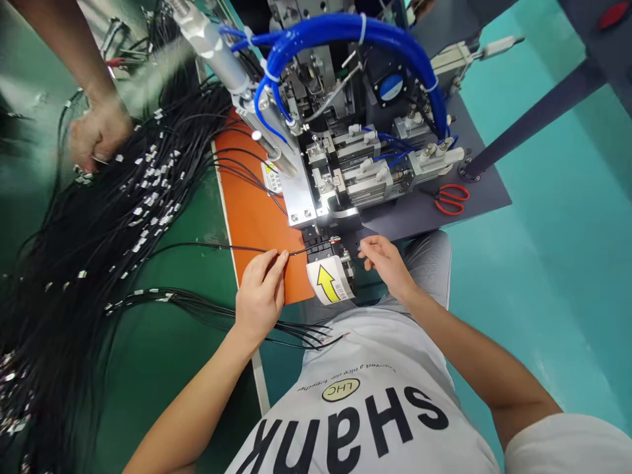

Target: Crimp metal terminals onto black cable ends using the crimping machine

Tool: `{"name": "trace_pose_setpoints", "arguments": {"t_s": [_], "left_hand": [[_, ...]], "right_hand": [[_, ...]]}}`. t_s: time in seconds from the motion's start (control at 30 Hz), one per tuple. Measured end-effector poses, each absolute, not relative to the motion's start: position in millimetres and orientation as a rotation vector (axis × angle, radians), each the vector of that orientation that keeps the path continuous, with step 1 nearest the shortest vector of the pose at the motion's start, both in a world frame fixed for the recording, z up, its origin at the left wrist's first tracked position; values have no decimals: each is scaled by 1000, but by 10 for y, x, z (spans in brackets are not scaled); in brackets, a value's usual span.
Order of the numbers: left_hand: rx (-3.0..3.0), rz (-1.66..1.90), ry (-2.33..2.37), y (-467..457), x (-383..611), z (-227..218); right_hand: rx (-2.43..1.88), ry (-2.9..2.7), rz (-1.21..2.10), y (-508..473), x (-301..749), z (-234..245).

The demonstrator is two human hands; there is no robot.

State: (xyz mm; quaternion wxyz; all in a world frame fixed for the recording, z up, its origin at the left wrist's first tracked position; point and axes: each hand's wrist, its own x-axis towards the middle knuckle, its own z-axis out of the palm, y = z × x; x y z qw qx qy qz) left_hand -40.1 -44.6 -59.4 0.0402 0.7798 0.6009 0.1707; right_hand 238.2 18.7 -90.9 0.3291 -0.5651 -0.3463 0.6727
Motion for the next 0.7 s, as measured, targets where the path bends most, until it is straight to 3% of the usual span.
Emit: {"name": "trace_pose_setpoints", "arguments": {"t_s": [0.33, 0.47, 0.7], "left_hand": [[2304, 494, 1909, -64, -422, -494], [2355, 433, 1693, 150, -783, -263], [2085, -245, 2222, 369, -1930, -16]], "right_hand": [[-1473, -849, 1714, 48, 2443, -931], [-1462, -837, 1712, -28, 2496, -906], [-1556, -833, 1657, -39, 2746, -862]]}}
